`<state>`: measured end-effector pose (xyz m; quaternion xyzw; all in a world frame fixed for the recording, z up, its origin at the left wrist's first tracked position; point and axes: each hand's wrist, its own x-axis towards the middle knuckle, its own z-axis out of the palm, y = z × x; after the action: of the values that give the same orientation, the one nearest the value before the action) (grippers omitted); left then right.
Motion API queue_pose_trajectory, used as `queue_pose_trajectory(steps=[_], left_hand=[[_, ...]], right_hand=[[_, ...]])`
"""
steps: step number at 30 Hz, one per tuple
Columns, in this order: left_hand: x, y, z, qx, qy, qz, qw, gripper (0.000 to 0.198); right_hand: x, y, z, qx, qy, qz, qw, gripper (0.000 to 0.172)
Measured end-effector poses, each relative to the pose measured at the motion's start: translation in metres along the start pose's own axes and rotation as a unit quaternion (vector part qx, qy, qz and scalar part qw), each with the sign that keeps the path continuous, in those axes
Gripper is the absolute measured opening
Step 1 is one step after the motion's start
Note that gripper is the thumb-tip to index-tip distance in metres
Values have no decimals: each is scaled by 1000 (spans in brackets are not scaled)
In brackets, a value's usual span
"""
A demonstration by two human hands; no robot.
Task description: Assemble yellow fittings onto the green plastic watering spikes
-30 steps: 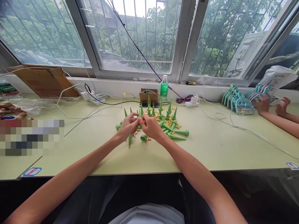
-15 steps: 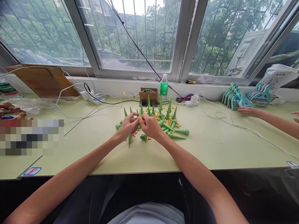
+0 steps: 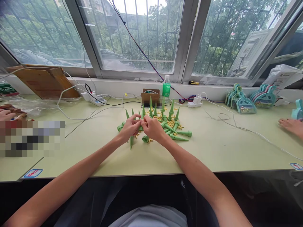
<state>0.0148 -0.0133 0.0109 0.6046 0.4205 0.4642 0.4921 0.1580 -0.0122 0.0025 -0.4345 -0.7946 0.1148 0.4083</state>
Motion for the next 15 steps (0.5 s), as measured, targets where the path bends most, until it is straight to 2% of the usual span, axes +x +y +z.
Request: queue_pose_trajectory(steps=[15], left_hand=[[1, -5, -1, 8, 5, 1, 1000, 26]], right_hand=[[0, 2, 0, -23, -16, 4, 1000, 27]])
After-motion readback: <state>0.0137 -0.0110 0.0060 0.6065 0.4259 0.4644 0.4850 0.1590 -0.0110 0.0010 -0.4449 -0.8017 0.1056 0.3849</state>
